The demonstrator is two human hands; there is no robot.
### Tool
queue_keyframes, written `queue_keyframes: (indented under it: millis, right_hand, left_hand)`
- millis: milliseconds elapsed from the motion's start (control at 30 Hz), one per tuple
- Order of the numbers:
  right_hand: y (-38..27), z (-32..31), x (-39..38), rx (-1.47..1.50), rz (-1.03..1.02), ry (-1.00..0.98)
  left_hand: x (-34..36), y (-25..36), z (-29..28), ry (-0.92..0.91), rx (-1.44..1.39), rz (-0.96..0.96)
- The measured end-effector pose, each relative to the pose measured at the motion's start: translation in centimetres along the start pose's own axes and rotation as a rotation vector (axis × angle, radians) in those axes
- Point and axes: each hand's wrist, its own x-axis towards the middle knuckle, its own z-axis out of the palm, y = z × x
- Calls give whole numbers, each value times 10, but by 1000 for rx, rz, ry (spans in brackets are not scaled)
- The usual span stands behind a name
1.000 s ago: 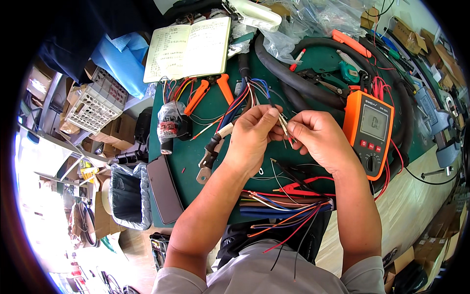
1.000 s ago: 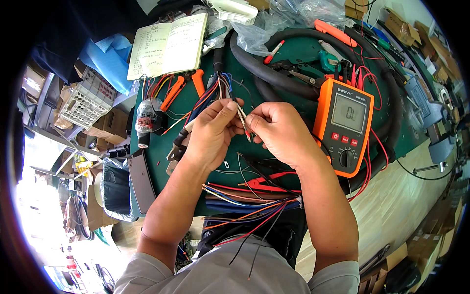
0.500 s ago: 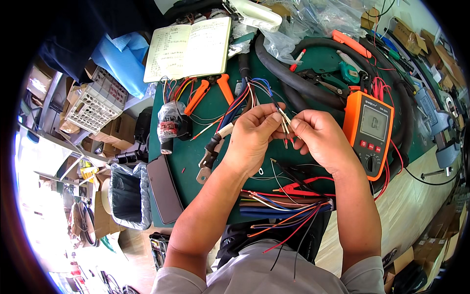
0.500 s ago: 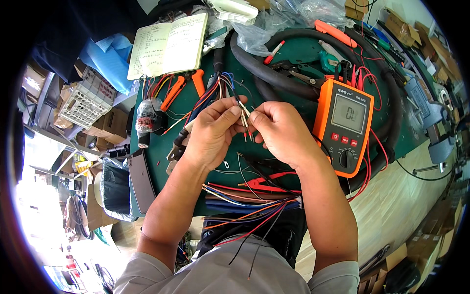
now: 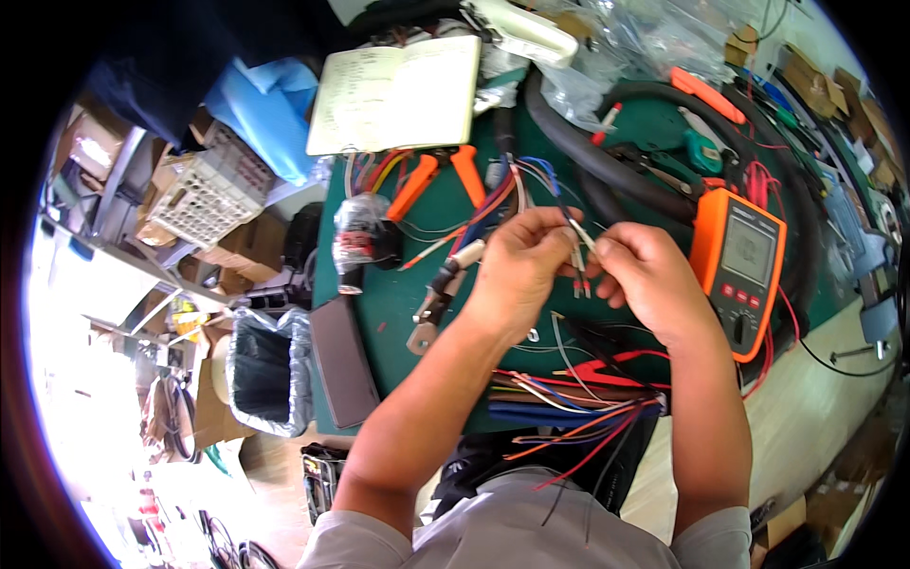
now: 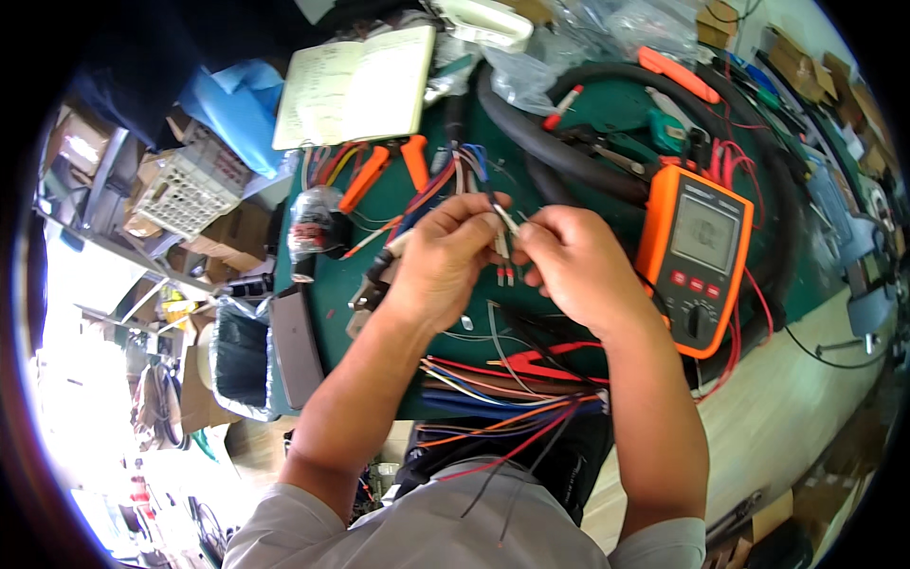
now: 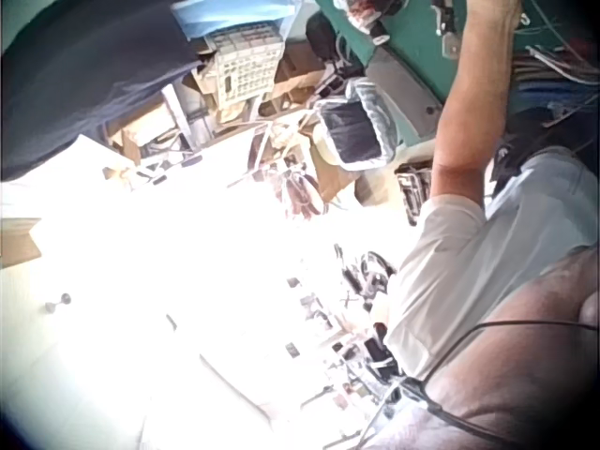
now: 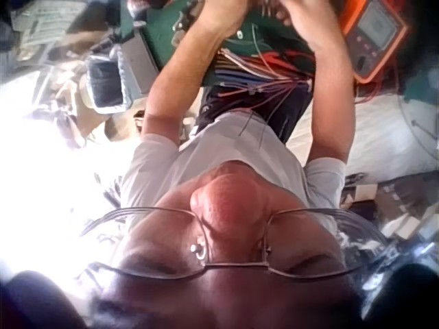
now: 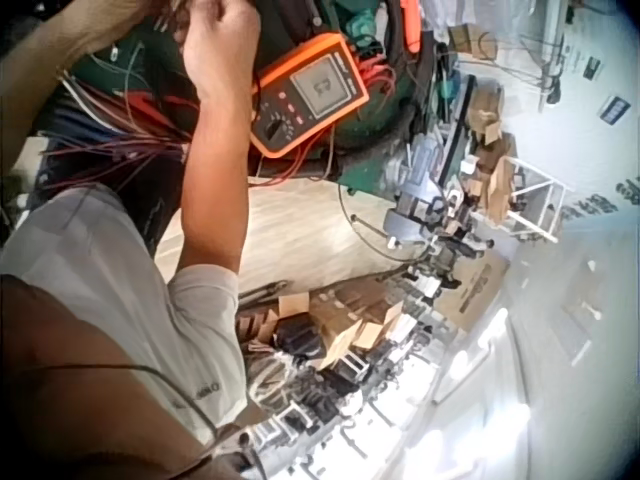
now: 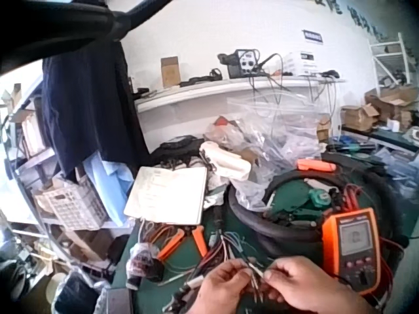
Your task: The person sorts and organizes a large bundle of color-coded wires by hand on a workbench, checking them against notes in a notebook and eventually handling a small plastic bag.
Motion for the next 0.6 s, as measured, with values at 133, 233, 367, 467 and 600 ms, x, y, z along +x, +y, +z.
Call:
queue_keyframes:
  millis: [133,233,367,467,600]
  right_hand:
    - [1,2,-1,10,-24,10]
    - [0,-1,-4,-34,-53,22]
    - [-4,2,-6,-99,-65,20]
    - [-5,3,-5,-124,-74,16]
    - [-5,2,-6,-118,-72,15]
  left_hand:
    - [-1,1,-1,54,110,32]
    - [2,-3,3,60,158,21]
    - [1,-6,-1,19,153,3]
    - [2,-7,-4,14,160,12]
    - [2,-6,-2,12,159,18]
